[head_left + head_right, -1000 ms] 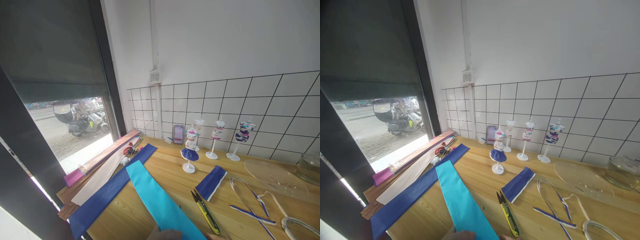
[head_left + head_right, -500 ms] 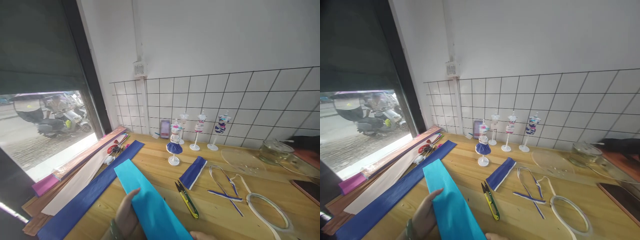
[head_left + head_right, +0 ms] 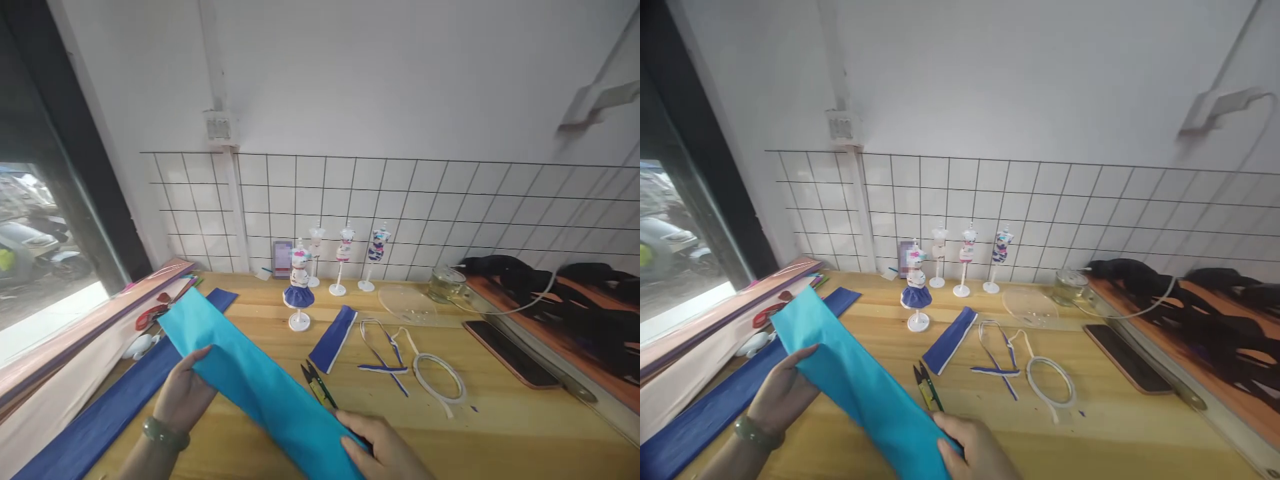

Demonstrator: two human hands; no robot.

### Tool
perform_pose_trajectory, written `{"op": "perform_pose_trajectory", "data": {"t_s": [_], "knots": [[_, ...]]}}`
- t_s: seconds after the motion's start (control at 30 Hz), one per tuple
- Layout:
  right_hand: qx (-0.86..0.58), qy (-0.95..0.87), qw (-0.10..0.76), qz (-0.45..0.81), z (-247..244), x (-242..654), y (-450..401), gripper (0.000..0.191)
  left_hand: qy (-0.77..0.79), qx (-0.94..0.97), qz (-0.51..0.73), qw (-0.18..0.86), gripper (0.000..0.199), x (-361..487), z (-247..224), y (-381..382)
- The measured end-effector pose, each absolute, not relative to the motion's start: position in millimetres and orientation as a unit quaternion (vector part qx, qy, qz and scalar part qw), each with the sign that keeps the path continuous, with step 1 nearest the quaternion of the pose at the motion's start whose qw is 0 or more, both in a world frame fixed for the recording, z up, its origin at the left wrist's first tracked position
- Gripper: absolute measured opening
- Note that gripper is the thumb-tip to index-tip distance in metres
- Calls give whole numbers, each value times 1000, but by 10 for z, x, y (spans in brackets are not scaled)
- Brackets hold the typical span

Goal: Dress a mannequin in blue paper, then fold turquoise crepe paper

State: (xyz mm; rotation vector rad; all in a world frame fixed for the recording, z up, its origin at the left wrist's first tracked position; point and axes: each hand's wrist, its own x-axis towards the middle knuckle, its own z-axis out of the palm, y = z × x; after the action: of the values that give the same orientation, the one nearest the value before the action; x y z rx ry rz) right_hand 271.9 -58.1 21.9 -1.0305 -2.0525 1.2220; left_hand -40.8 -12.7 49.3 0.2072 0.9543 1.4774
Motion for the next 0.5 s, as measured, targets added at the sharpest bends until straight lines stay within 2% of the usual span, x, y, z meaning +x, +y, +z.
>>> {"op": "perform_pose_trajectory", "data": {"t_s": [0.17,0.27,0.37,0.5], "knots": [[-334,-857,391,16,76,2821,-456,41,330,121,698,624,26,-391,412,154],[-315,-835,419,-170,171,2810,-461,38,323,114,684,644,26,-303,242,255],[-314,-823,405,-246,239,2735,-492,28,339,105,649,673,27,-194,105,274],[-312,-836,381,-239,49,2600,-519,27,343,121,637,679,52,-124,71,217]]}}
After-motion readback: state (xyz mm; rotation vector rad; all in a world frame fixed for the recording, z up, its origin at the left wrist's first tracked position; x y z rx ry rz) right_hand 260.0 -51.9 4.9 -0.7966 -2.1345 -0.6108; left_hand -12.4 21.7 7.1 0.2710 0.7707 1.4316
